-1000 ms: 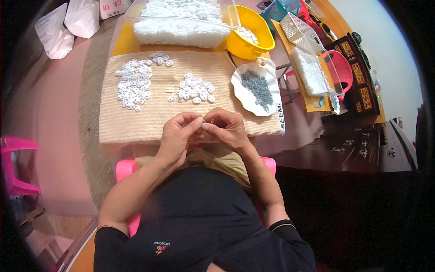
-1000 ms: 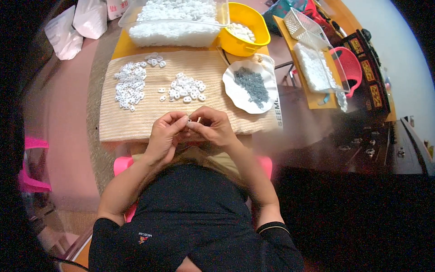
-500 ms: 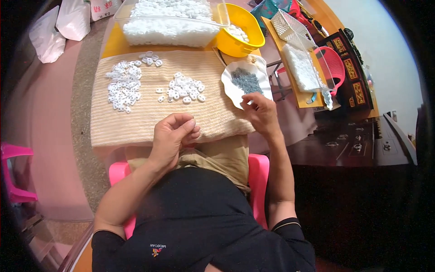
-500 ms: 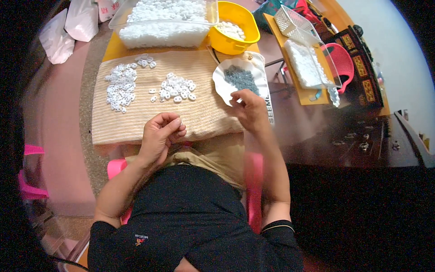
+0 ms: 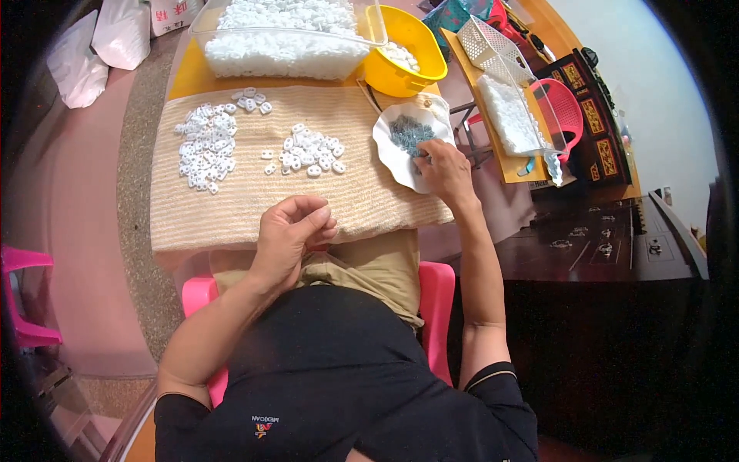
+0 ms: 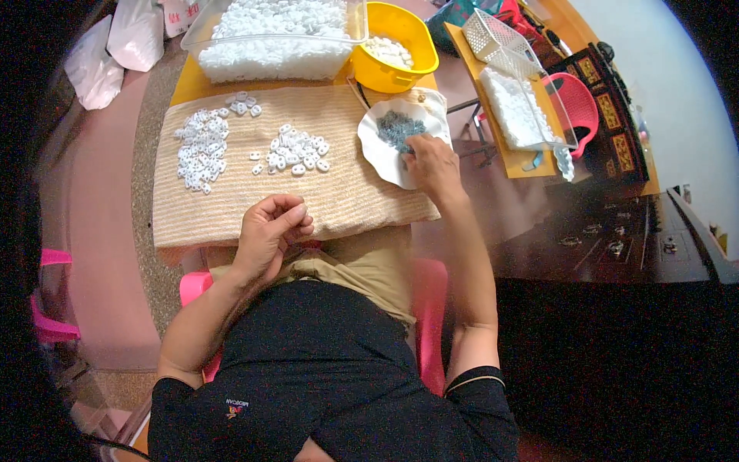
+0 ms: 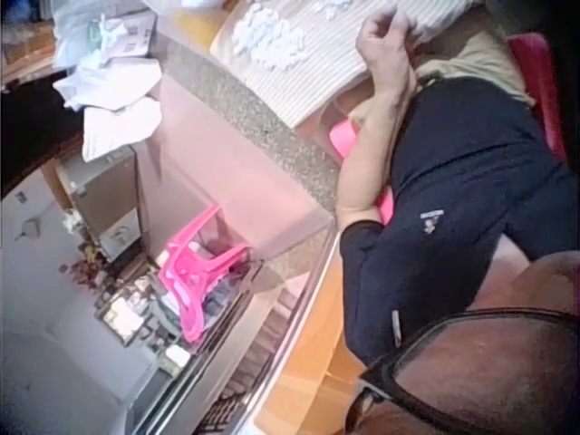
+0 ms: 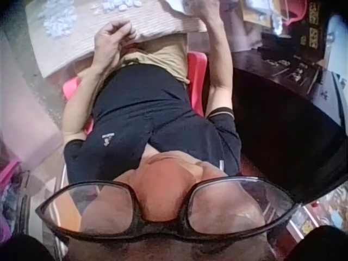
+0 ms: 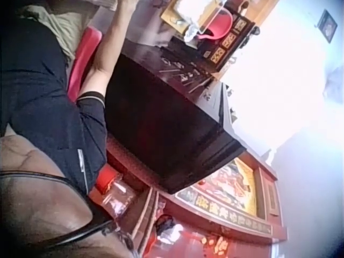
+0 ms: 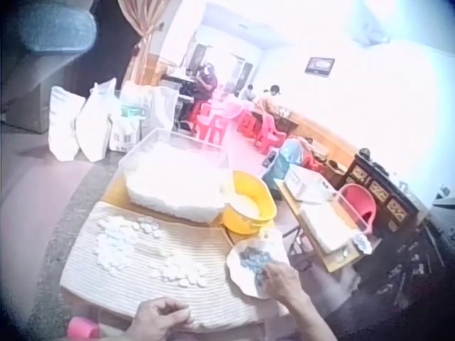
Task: The recorder is assembling small white plastic components by fitting them together by hand.
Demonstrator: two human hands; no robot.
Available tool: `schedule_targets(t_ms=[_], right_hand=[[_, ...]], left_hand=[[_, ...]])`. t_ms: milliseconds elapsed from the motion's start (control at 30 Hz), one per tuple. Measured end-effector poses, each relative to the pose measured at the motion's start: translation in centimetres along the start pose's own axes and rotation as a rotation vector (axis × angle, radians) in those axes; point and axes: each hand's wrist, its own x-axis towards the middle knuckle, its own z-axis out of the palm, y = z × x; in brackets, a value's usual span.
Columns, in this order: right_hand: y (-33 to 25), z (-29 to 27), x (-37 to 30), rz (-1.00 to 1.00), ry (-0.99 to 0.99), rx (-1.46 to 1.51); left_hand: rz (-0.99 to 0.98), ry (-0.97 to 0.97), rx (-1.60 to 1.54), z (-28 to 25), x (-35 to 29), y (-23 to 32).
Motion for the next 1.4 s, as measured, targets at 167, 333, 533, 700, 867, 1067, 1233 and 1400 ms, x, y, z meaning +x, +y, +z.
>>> schedule_targets(t_ms=[167,333,533,700,867,1067,1233,1400], right_hand=[[-0.8,0.3,0.4,-0.017,-0.003,0.019],[-0.3,0.5,0.6,-0.03,0.01,0.027],[-0.5,0.5,0.3,-0.042,0.059,0.159],[-0.2,0.4,0.1,-0.095,0.126,0.191],[0.1,0.6,-0.1,-0.106,0.152,0.216],[-0.2,0.3,-0.3,-0.12,0.182,0.307],[0.0,0.4,-0.6,-0.136,0.21,0.301],[-0.7,-0.3,-0.7,-0.113,0.233,0.269]], left_hand=[[0.011,-0.004,0.013,-0.1,0.0,0.2],[-0.004,-0.011,0.02,0.0,0.4,0.3],[0.005,-0.032,0.015,-0.2,0.4,0.1],[-0.008,-0.02,0.018,0.3,0.0,0.4],[-0.036,-0.035,0.017,0.2,-0.2,0.6],[-0.031,-0.032,0.013,0.2,-0.1,0.3],[-0.022,-0.041,0.022,0.1,-0.1,0.0],[-0.01,-0.033,0.026,0.5,-0.4,0.1]])
